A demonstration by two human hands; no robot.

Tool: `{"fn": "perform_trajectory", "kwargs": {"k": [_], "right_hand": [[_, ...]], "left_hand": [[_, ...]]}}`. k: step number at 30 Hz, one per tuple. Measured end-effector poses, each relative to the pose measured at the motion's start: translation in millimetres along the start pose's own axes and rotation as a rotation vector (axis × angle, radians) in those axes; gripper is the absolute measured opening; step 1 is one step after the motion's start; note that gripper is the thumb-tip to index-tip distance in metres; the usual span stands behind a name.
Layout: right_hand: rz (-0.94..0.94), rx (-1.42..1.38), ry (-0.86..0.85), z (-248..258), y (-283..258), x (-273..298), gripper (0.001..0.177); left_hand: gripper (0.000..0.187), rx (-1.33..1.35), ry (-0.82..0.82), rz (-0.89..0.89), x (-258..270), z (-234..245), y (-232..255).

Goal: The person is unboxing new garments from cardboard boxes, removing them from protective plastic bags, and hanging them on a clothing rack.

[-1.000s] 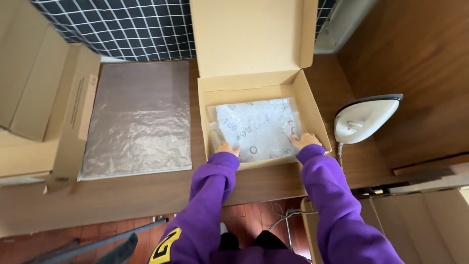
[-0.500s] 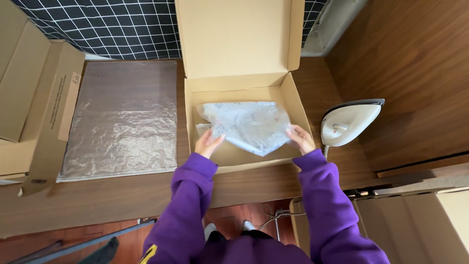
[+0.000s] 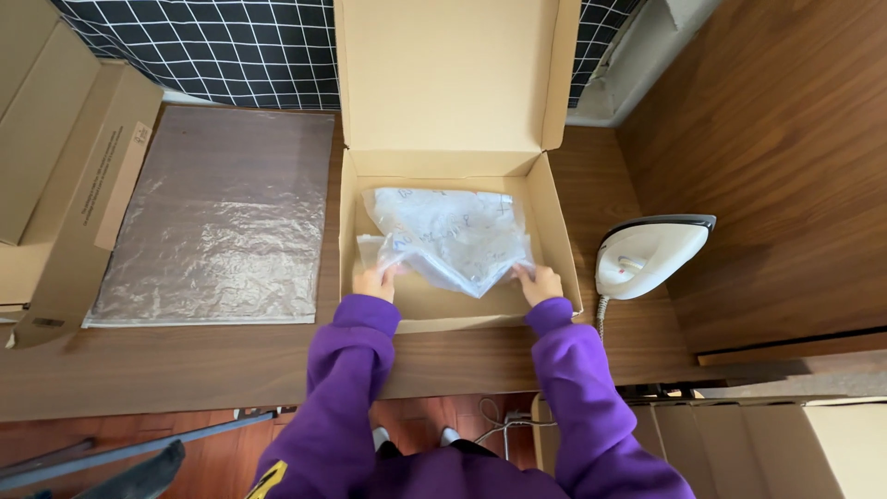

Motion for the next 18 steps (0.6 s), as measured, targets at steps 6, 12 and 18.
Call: {"fn": "perform_trajectory", "kwargs": {"k": [6, 12, 18], "right_hand": [[0.079, -0.524, 0.088, 20, 14, -2, 0.047], [0.096, -1.453, 0.036, 48, -1, 29, 0.028], [0.45, -1.642, -0.316, 73, -29, 57, 0.051]], "left_hand": [[0.027, 0.358, 0.079, 0.056, 7, 14, -9], [0.032, 1.114, -0.038, 0.188, -8, -7, -20], [0.042, 1.362, -0.412, -0.118, 2, -1, 10]]}}
Point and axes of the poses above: each hand's wrist, its own x-axis away from the middle knuckle, its own z-axis out of the back of the hand, y = z × x, the point moved 6 cm from there along -x, towards the middle knuckle, and after that the axes turned 6 degrees about x, right-handed, at the moved point
